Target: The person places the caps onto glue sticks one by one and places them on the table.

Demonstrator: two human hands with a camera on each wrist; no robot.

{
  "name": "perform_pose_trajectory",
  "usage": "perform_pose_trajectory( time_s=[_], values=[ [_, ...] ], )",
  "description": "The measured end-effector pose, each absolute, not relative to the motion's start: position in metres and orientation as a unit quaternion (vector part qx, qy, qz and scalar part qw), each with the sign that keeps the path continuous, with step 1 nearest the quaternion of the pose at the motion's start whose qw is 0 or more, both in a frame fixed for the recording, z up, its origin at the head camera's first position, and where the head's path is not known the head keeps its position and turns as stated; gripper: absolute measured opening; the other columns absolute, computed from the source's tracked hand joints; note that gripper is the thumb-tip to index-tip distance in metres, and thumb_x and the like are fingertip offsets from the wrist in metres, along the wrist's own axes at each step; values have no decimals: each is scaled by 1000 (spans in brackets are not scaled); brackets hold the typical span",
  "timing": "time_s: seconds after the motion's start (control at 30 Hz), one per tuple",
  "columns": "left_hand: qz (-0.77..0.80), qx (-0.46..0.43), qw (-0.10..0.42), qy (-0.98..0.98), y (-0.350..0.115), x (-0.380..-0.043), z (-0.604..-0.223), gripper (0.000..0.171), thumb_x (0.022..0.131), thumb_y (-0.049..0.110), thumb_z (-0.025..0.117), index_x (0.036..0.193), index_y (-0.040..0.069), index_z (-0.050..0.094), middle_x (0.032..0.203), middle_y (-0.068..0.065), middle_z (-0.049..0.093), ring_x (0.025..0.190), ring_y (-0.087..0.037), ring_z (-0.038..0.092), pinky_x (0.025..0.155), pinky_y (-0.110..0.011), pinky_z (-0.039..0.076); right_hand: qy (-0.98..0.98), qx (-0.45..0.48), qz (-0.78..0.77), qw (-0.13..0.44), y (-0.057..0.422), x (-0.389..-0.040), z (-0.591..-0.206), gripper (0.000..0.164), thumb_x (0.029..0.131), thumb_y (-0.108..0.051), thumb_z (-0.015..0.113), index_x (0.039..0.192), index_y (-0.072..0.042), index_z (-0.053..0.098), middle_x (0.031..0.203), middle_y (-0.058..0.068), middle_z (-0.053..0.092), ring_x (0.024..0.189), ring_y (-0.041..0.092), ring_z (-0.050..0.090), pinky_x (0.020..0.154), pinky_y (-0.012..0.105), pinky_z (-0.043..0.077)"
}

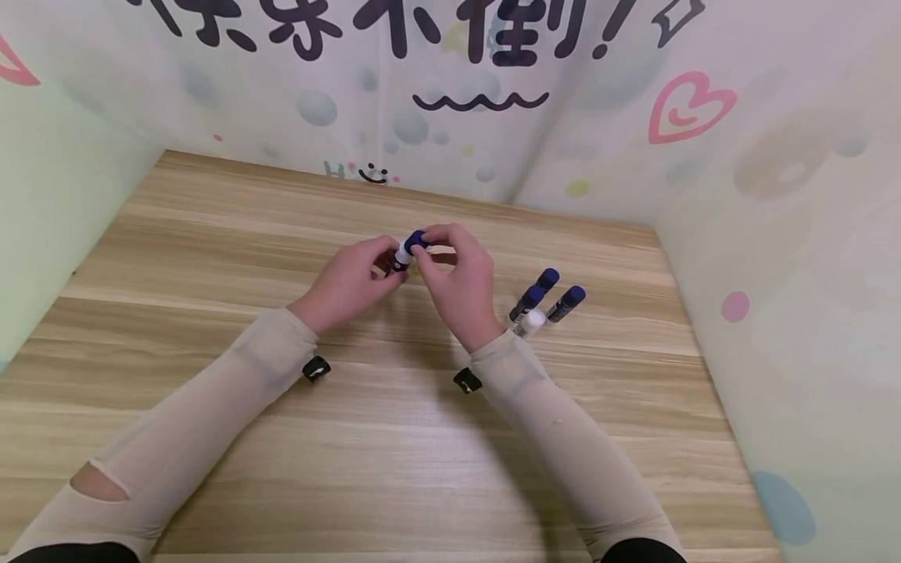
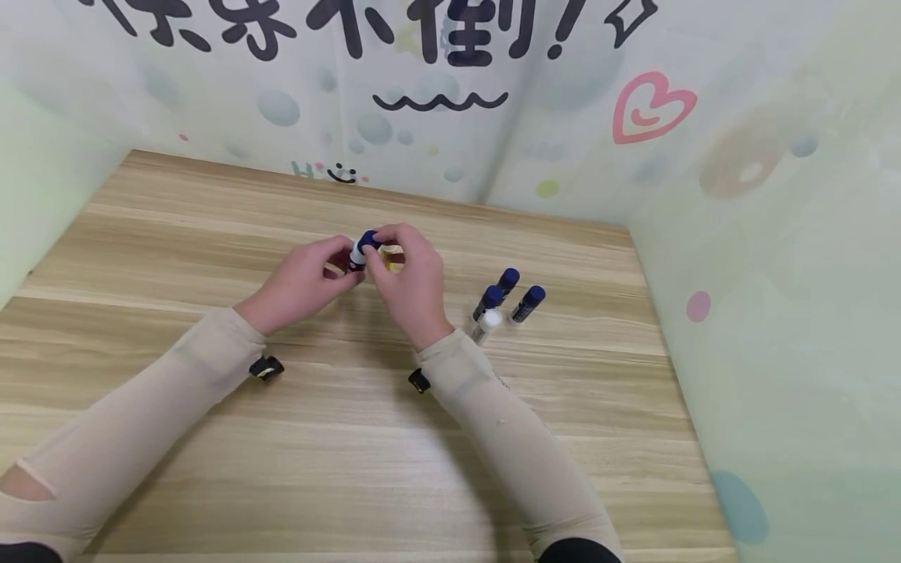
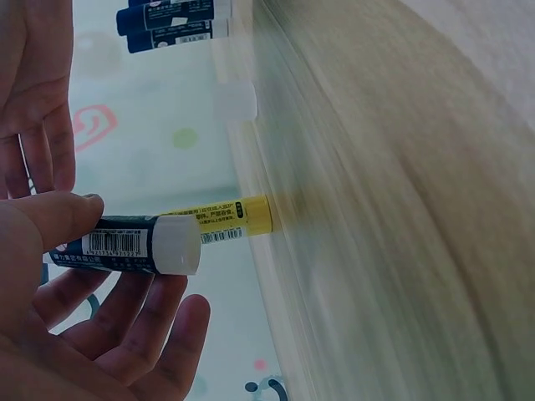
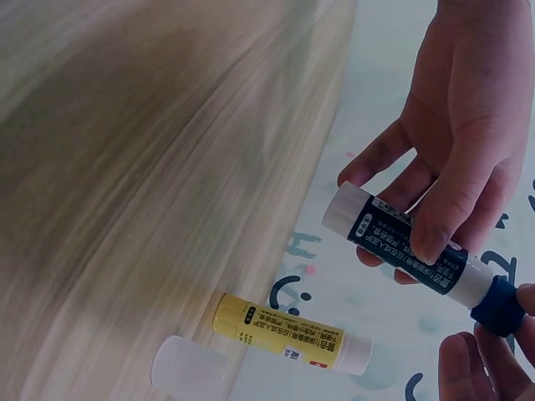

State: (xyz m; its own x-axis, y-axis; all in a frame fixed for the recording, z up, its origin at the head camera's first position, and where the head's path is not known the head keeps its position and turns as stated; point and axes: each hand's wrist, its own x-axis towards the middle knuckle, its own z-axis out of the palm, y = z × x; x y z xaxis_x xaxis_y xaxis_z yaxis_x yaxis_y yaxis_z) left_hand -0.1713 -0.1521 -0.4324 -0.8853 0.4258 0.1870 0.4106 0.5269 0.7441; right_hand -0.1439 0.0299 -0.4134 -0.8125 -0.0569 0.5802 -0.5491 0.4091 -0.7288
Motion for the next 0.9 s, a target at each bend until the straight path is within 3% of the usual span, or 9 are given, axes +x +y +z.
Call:
perform_pose_trajectory(
  time_s=[0.23,0.57,0.7,0.9],
  values=[
    [415,245,-4,876,-152,-170,-433,24,95,23,71,116,13,65,106,-2,66,96,-17,63,84,-37,56,-801,196,511,242,30,-145,-418,9,93,-8,72,100,-3,68,112,3,70,99,10,66,79,34,59],
    [435,224,-12,872,-157,-162,-432,25,97,24,69,120,13,66,106,-6,59,94,-21,56,81,-39,51,-812,169,511,228,31,-144,-420,6,97,-11,68,101,-7,69,112,-1,70,97,8,65,77,27,58],
    [450,211,-14,868,-158,-158,-431,30,98,28,68,125,14,66,106,-7,57,90,-23,54,76,-38,48,-806,158,529,213,32,-144,-421,5,97,-10,67,100,-6,68,113,-1,70,99,9,65,79,32,58],
    [475,205,2,856,-157,-152,-426,33,102,28,62,131,13,63,103,-7,54,80,-20,59,68,-36,53,-772,131,594,184,30,-141,-420,7,98,-5,65,100,1,65,114,6,69,97,18,68,81,43,58]
  ],
)
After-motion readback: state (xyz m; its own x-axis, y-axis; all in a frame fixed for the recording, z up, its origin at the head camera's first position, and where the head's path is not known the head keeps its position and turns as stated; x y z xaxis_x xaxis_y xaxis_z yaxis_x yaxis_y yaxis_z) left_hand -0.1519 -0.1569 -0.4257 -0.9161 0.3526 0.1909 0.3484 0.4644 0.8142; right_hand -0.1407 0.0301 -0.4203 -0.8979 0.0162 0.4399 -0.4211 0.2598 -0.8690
